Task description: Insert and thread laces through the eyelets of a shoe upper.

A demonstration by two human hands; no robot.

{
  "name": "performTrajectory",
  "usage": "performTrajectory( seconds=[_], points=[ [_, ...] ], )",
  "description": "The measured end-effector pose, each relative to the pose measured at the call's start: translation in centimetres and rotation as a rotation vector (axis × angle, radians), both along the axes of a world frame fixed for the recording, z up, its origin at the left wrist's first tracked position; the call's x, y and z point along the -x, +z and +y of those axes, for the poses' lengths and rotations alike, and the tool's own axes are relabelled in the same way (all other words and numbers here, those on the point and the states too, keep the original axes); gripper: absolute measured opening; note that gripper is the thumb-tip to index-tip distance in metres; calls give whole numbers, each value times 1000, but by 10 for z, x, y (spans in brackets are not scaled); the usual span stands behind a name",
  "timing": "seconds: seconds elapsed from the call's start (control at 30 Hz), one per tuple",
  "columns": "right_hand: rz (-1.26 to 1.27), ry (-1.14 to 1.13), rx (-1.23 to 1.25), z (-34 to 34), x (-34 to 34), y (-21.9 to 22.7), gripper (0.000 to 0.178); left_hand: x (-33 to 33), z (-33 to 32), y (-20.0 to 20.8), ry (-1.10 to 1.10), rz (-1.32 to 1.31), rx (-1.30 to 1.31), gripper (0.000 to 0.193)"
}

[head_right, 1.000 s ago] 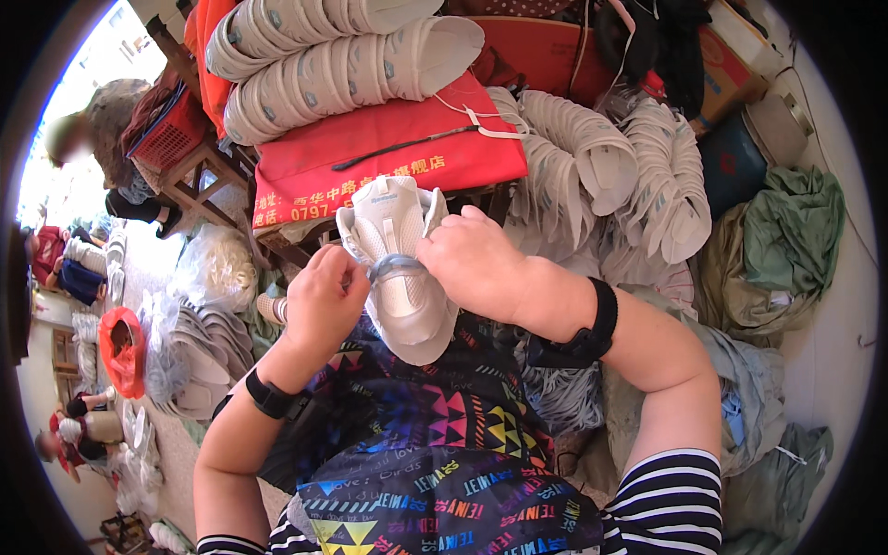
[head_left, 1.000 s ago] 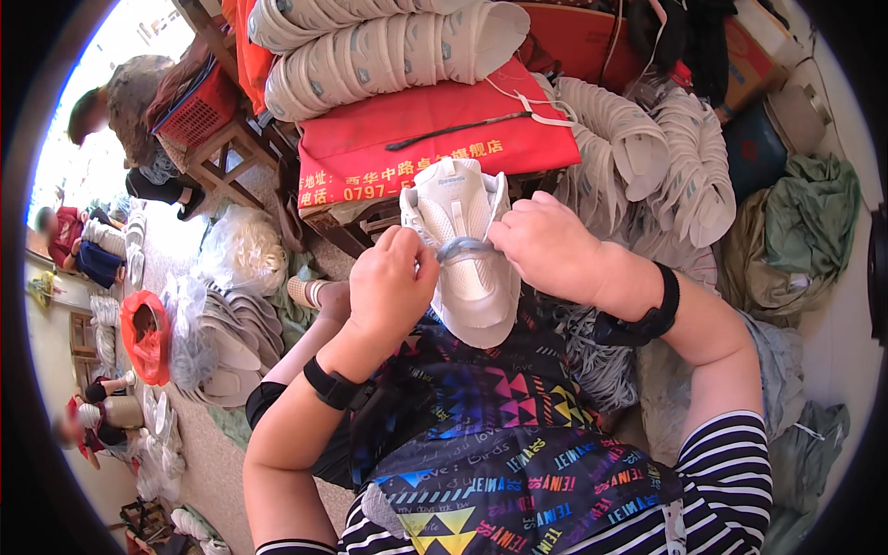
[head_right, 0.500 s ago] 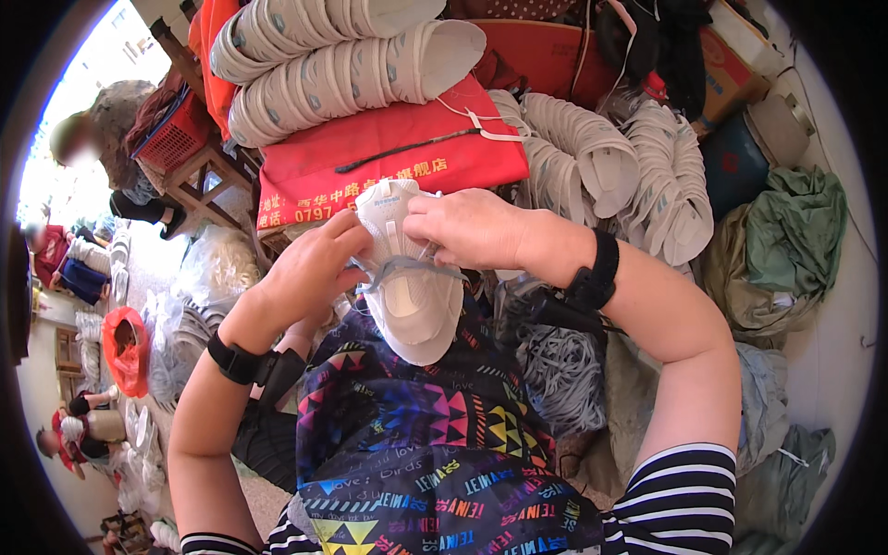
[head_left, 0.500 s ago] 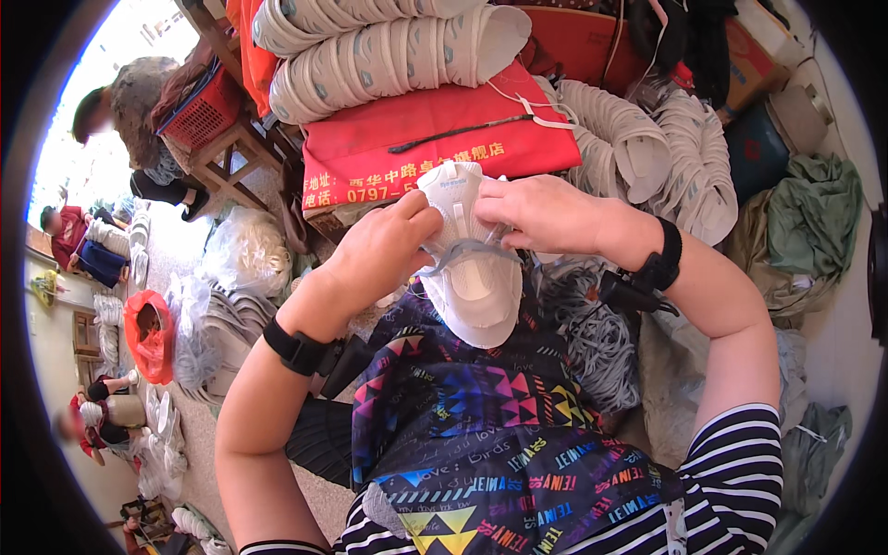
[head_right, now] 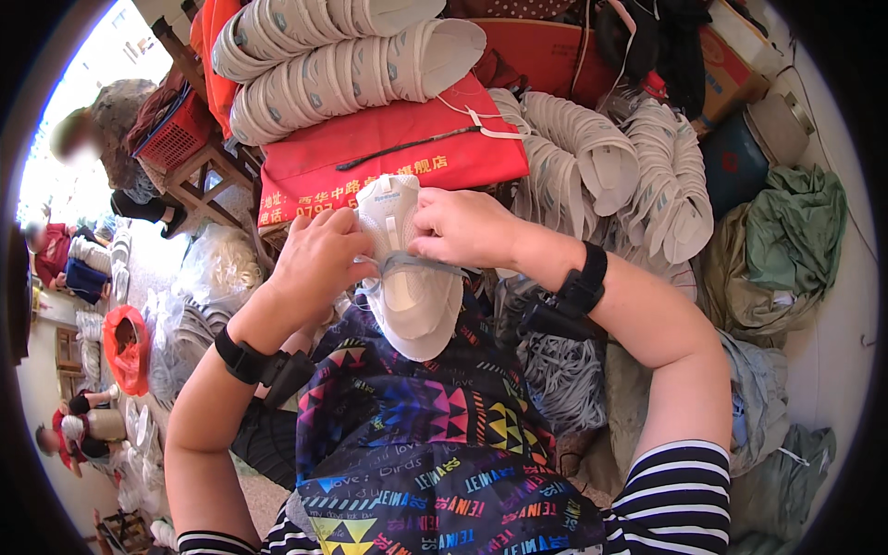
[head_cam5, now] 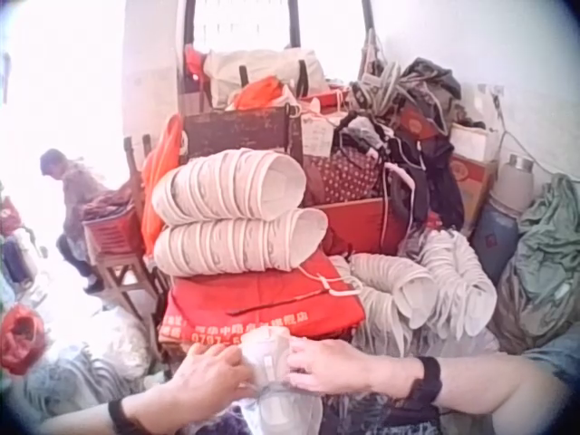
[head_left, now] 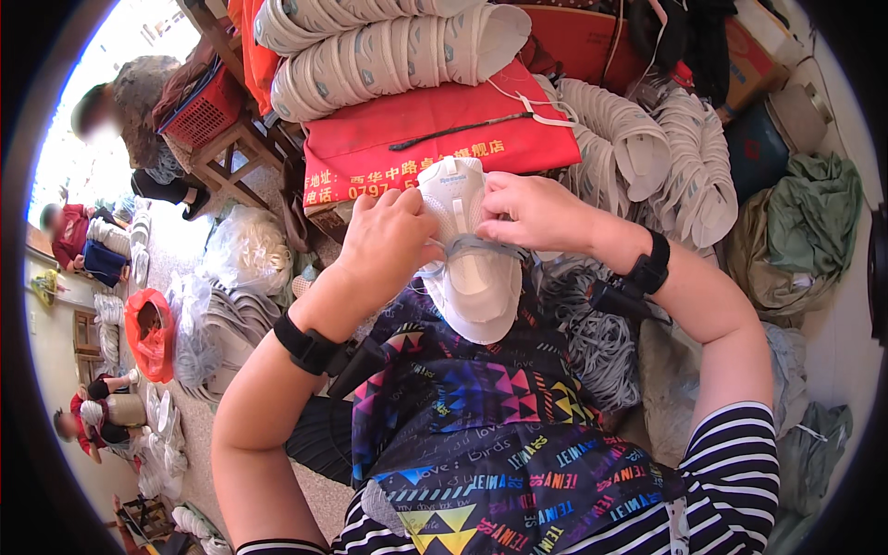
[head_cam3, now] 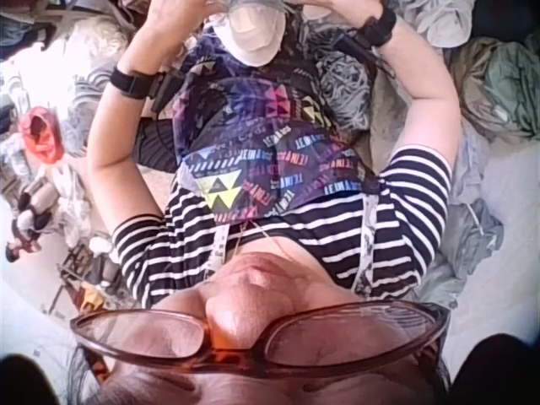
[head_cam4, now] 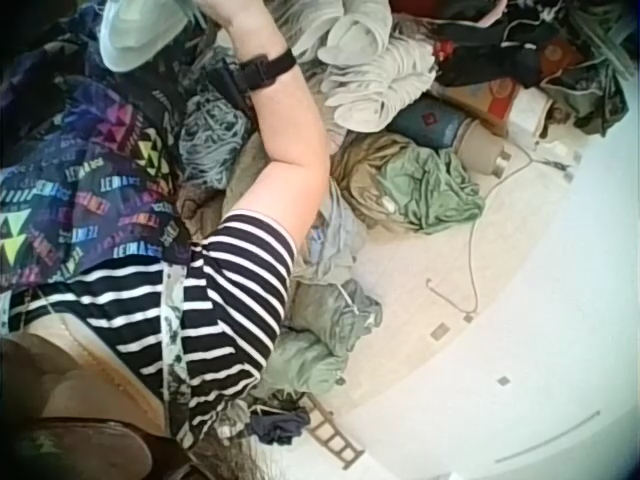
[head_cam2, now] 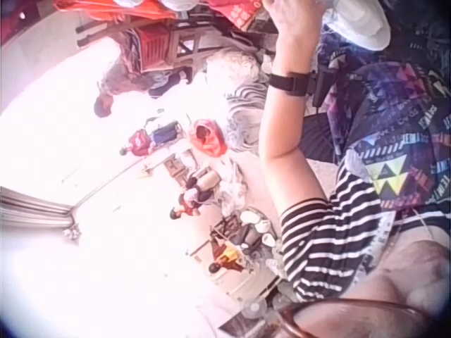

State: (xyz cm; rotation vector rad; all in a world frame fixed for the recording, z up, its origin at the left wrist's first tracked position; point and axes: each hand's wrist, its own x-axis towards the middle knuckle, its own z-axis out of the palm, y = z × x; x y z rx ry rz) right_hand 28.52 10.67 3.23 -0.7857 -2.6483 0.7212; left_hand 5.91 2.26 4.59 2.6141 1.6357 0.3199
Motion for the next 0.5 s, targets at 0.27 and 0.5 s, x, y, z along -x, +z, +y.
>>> performTrajectory(
  seconds=[0.27, 0.5],
  points=[
    [141, -214, 120, -9, 13, -18, 19, 0, 10, -24, 122, -315, 166, 13],
    [336, -391, 212, -29, 20, -26, 16, -13, -2, -48, 300, -616, -68, 14]
  ],
)
